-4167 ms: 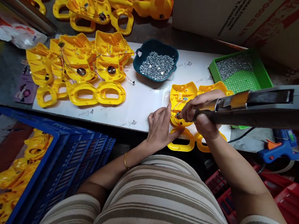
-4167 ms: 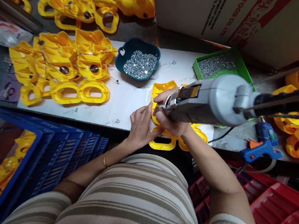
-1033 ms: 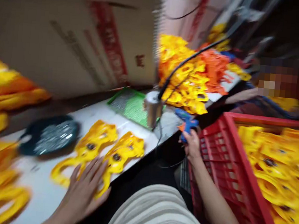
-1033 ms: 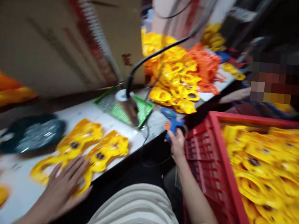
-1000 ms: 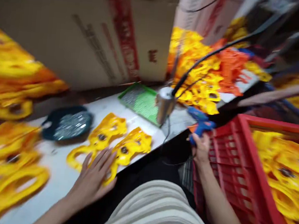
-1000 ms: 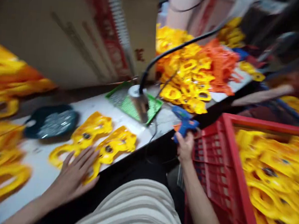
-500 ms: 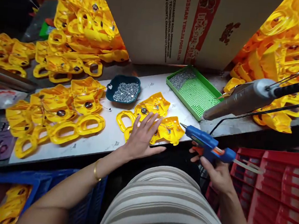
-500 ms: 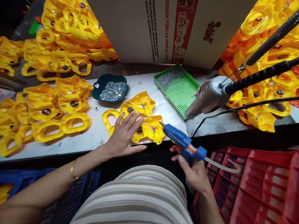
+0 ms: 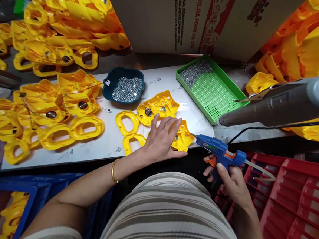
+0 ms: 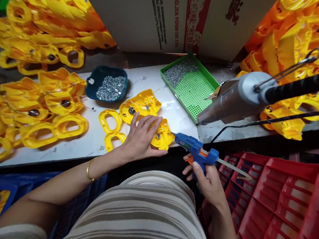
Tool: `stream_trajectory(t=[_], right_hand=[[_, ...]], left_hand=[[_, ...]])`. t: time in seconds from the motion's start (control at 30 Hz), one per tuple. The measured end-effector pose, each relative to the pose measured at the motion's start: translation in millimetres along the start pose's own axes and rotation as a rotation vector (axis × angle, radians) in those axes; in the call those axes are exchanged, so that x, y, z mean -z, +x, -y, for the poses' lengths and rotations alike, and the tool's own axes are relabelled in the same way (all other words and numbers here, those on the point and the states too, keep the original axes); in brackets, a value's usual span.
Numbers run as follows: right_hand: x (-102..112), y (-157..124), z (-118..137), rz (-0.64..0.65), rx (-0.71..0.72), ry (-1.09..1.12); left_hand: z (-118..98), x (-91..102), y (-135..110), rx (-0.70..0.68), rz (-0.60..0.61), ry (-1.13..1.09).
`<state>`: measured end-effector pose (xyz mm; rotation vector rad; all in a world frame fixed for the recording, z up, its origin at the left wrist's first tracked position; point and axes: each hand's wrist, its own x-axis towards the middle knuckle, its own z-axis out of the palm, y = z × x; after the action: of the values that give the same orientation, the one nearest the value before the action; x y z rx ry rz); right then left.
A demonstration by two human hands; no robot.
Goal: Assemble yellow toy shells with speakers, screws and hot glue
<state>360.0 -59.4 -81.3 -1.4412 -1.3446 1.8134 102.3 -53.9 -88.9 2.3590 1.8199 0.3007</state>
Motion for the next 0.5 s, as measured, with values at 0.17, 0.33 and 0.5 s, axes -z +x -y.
stream_trajectory(t=[0.17, 0.33, 0.5], right_hand=[[-0.3, 1.4, -0.7, 0.016, -0.024, 0.007], [1.2, 4.7, -2.1, 0.031, -0.053, 0.002], [3.7, 5.8, -2.3, 0.053, -0.064, -0.088]], left_hand=[[-1.7, 0.9, 1.9, -0.002, 0.007, 0.015], [-3.3, 1.7, 3.9, -0.001, 0.023, 0.015], [-5.4, 3.5, 5.3, -0.002, 0.034, 0.025]])
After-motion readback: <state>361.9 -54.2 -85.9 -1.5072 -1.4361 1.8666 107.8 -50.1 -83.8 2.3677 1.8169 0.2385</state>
